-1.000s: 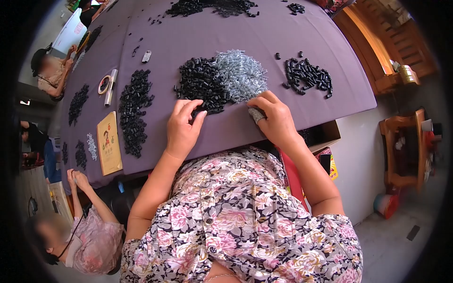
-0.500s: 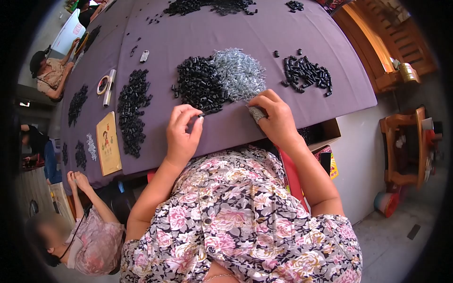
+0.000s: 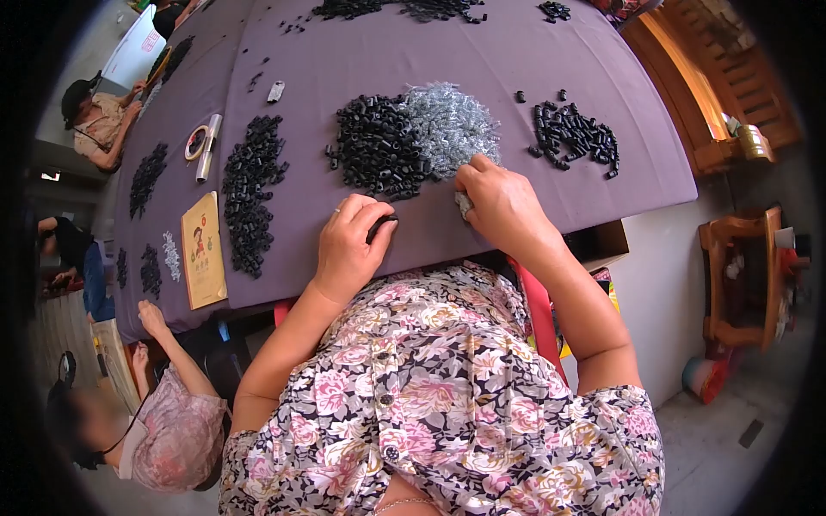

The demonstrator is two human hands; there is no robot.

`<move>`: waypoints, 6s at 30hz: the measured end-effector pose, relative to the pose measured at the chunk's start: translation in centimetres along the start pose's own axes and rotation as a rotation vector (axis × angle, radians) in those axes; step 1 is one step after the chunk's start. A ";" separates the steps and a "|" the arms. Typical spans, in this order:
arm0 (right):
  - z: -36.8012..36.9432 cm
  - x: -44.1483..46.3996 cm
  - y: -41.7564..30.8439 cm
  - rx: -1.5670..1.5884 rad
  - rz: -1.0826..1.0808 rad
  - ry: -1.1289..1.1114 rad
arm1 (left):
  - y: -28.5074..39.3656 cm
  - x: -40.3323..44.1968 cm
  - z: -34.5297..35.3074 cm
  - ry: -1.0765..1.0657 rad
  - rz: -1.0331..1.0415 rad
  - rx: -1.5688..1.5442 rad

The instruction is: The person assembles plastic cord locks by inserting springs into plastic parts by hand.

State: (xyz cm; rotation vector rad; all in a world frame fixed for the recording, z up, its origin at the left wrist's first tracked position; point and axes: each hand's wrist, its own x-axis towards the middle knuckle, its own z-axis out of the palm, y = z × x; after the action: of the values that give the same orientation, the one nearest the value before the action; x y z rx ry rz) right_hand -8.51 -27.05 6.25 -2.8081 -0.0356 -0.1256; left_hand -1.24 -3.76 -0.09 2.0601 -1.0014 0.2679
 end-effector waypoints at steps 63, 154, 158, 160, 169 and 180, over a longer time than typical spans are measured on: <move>3.3 0.8 -3.8 1.090 0.078 -0.019 | -0.4 -0.4 -0.5 -0.120 -0.763 -1.422; 5.3 7.1 -6.4 -0.087 -0.404 0.122 | -2.4 -2.2 -2.3 0.006 -0.717 -1.222; 5.2 6.8 -6.3 -0.125 -0.399 0.101 | -2.4 -2.3 -2.3 0.011 -0.712 -1.225; 5.2 7.0 -6.3 -0.144 -0.390 0.102 | -2.5 -2.2 -2.2 0.003 -0.707 -1.217; 2.5 5.5 -6.0 0.369 -0.236 0.037 | -1.8 -1.7 -1.8 -0.071 -0.716 -1.131; 1.9 2.2 -3.3 0.729 -0.045 -0.059 | 0.3 0.3 0.3 -0.179 -0.679 -1.106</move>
State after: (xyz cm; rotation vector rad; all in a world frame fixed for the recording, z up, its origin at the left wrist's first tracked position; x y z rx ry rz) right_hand -6.31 -23.31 5.72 -2.0820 -0.1298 -0.0291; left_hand -1.34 -4.21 0.04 1.2558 -0.3188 -0.6921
